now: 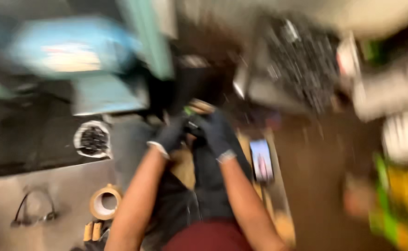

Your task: The person sits on the floor at a bench grinder and sharpens small dark metal parts one at a time, holding each piece against the spinning grinding wheel with sparks flying, then places the ground piece onto a tray holding a pile of similar finished parts.

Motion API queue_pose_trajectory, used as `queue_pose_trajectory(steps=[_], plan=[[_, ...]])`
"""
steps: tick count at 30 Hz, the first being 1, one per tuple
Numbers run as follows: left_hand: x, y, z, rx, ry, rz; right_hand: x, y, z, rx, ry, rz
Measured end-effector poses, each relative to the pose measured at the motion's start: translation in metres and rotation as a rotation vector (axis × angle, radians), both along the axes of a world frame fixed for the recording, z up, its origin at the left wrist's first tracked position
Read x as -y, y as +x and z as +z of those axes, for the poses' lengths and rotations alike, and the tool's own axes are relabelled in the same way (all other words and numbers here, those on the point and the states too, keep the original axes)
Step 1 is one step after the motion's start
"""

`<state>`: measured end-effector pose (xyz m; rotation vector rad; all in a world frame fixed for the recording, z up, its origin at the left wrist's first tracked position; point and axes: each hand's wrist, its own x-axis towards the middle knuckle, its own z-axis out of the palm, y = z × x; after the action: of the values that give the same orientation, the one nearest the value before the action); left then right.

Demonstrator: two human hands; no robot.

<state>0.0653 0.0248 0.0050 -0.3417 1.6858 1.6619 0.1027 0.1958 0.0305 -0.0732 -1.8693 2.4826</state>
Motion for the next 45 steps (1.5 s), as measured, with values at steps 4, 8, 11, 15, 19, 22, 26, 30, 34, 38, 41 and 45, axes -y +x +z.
queue_pose_trajectory(steps=[4, 8, 11, 15, 19, 22, 26, 30, 34, 38, 41, 45], plan=[[0.006, 0.015, -0.007, -0.303, -0.039, -0.046, 0.009, -0.002, -0.059, -0.066, 0.052, -0.022], [0.005, 0.02, 0.014, -0.103, 0.303, 0.368, -0.063, 0.02, -0.07, -0.132, 0.48, -0.266], [0.002, 0.017, 0.031, -0.121, 0.272, 0.424, -0.145, 0.075, -0.065, -0.011, 0.1, -0.289], [-0.002, 0.015, 0.031, -0.131, 0.368, 0.354, -0.231, 0.177, -0.068, 0.336, 0.175, -0.451], [-0.005, 0.015, 0.021, -0.2, 0.383, 0.247, -0.241, 0.221, -0.08, 0.617, 0.399, -0.231], [-0.007, 0.016, 0.022, -0.167, 0.433, 0.269, -0.222, 0.198, -0.082, 0.773, 0.815, -0.234], [-0.009, 0.019, 0.03, -0.16, 0.36, 0.24, -0.203, 0.122, -0.063, 0.706, 0.879, -0.574], [-0.003, 0.023, 0.038, -0.167, 0.366, 0.28, -0.189, 0.072, -0.033, 0.16, 0.63, -0.591], [0.003, 0.028, 0.046, -0.21, 0.326, 0.28, -0.191, 0.073, -0.024, 0.184, 0.654, -0.506], [0.002, 0.028, 0.056, -0.22, 0.263, 0.212, -0.212, 0.123, -0.043, 0.434, 0.666, -0.52], [-0.001, 0.025, 0.059, -0.245, 0.269, 0.197, -0.229, 0.175, -0.062, 0.531, 0.585, -0.471], [-0.005, 0.021, 0.055, -0.26, 0.298, 0.169, -0.24, 0.221, -0.072, 0.625, 0.391, -0.325]])
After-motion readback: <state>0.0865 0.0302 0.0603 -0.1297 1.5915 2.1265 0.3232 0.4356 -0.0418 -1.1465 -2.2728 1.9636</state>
